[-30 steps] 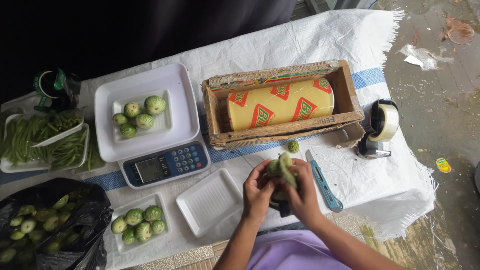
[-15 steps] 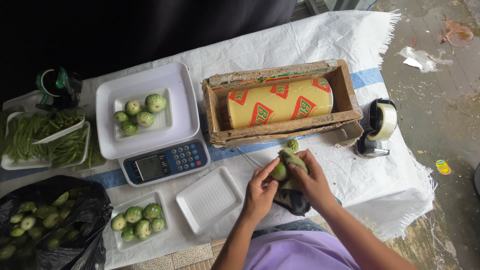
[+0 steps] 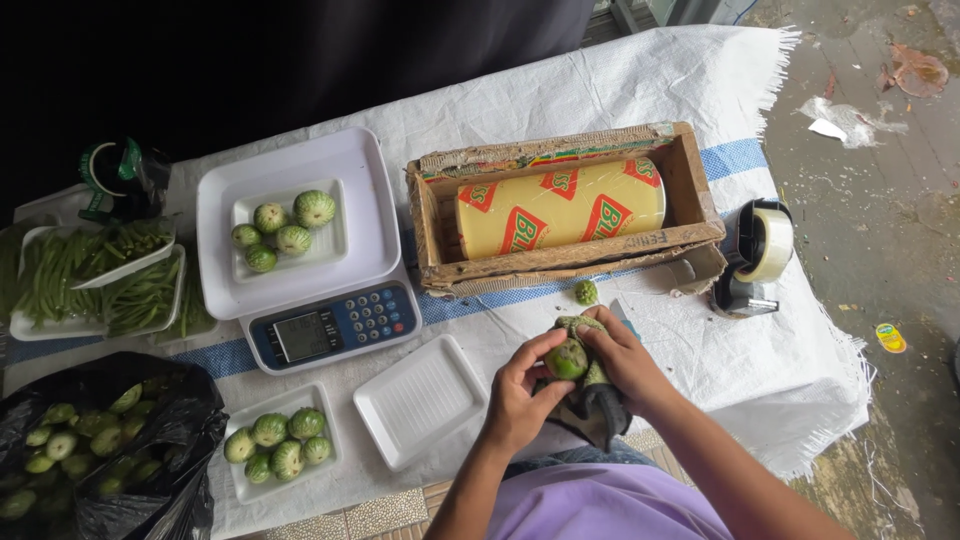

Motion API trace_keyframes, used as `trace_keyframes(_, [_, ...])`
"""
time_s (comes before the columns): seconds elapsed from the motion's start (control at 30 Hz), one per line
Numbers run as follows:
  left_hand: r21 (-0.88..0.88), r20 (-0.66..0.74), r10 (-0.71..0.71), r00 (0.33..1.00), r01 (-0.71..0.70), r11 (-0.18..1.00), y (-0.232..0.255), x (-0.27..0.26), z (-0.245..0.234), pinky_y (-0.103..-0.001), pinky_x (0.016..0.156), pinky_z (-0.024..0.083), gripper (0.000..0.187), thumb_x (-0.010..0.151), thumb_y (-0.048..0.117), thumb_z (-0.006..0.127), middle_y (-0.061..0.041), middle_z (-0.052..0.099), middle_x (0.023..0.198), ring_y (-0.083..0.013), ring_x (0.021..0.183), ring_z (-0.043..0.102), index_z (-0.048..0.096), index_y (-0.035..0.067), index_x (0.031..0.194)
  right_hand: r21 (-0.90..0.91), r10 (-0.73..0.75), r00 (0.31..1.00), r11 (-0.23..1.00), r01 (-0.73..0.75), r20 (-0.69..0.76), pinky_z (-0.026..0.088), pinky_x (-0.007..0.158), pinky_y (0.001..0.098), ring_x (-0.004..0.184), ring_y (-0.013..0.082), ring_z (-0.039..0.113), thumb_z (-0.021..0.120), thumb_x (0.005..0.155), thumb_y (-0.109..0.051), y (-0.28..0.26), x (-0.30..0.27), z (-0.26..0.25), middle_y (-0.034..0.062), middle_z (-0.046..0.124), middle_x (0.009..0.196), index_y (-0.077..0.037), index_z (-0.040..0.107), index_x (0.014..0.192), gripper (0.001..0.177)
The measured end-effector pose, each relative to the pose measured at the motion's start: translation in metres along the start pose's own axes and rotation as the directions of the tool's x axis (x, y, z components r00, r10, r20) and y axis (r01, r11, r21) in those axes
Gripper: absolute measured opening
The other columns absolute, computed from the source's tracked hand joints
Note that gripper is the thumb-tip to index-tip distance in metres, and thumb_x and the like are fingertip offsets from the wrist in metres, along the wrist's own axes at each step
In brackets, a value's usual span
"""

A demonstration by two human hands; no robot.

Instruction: Trimming stems from small green vegetables with a knife and arranging them on foam trays for weighing and packaging.

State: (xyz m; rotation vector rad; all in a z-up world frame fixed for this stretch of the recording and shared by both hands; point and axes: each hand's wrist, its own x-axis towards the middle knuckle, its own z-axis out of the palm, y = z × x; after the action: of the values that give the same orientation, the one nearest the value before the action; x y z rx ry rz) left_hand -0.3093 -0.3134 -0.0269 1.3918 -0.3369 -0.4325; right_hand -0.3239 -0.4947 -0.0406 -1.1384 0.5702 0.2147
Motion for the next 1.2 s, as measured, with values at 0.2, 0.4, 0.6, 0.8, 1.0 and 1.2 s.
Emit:
trace_keyframes(0.2, [0.016, -0.108, 0.050, 0.993, -0.049, 0.999, -0.026, 0.001, 0.002, -0.034, 0.110, 0.054, 0.057, 0.085, 0.013, 0.082, -0.013, 0.047, 0.141, -0.0228, 0.133, 0.056, 0.062, 0.009, 0.139, -0.257, -0.187, 0.980, 0.952, 0.166, -0.062, 0.046, 0.068, 0.0280, 0.074, 0.0114, 0.053, 0.061, 0.101, -0.020, 0.002, -0.003, 0.007, 0.0014, 0.057, 0.081, -0.014, 0.055, 0.096, 0.010])
trace_keyframes(0.4, [0.039, -0.241, -0.052, 0.969, 0.063, 0.997, -0.014, 0.008, 0.000, -0.028, 0.102, 0.058, 0.058, 0.075, -0.008, 0.078, -0.013, 0.072, 0.126, -0.0202, 0.113, 0.071, 0.064, 0.002, 0.131, -0.498, -0.593, 0.762, 0.594, 0.632, 0.259, 0.042, 0.103, 0.0330, 0.114, 0.0219, 0.059, 0.062, 0.098, -0.015, 0.008, -0.014, 0.009, 0.0101, 0.058, 0.120, -0.009, 0.059, 0.109, 0.012])
trace_keyframes(0.6, [0.412, -0.180, 0.248, 0.952, -0.156, 0.898, 0.000, -0.001, 0.008, -0.032, 0.102, 0.058, 0.063, 0.071, -0.007, 0.081, -0.011, 0.070, 0.123, -0.0256, 0.115, 0.070, 0.062, 0.006, 0.130, -0.535, -0.252, 0.929, 0.763, 0.364, 0.272, 0.047, 0.075, 0.0283, 0.081, 0.0124, 0.056, 0.061, 0.099, -0.021, -0.028, 0.007, 0.006, 0.0007, 0.059, 0.084, -0.013, 0.060, 0.093, 0.010])
trace_keyframes(0.8, [0.117, -0.253, 0.346, 0.903, -0.326, 0.938, 0.001, -0.002, 0.016, -0.034, 0.104, 0.058, 0.048, 0.083, -0.006, 0.081, -0.018, 0.062, 0.130, -0.0294, 0.127, 0.063, 0.060, 0.002, 0.125, 0.106, 0.088, 0.973, 0.988, -0.112, 0.215, 0.052, 0.070, 0.0296, 0.077, 0.0174, 0.064, 0.061, 0.100, -0.014, -0.007, 0.021, 0.001, 0.0076, 0.064, 0.085, -0.010, 0.062, 0.100, 0.004])
trace_keyframes(1.0, [0.091, -0.466, 0.272, 0.842, -0.260, 0.961, -0.022, 0.023, -0.001, -0.043, 0.107, 0.054, 0.057, 0.077, -0.003, 0.087, -0.020, 0.062, 0.132, -0.0335, 0.125, 0.063, 0.059, -0.001, 0.127, 0.101, 0.001, 0.981, 0.995, -0.021, 0.196, 0.053, 0.061, 0.0358, 0.061, 0.0214, 0.066, 0.061, 0.095, -0.021, 0.013, -0.006, 0.013, 0.0124, 0.066, 0.069, -0.004, 0.064, 0.102, 0.018])
trace_keyframes(1.2, [-0.494, -0.375, -0.139, 0.917, -0.071, 0.867, 0.000, 0.024, -0.019, -0.035, 0.096, 0.062, 0.048, 0.099, 0.019, 0.064, -0.020, 0.065, 0.133, -0.0357, 0.115, 0.070, 0.052, -0.002, 0.141, -0.440, 0.025, 0.991, 0.897, 0.036, 0.132, 0.056, 0.079, 0.0479, 0.087, 0.0342, 0.072, 0.068, 0.096, -0.027, 0.031, -0.004, -0.007, 0.0220, 0.071, 0.099, -0.004, 0.073, 0.109, 0.027])
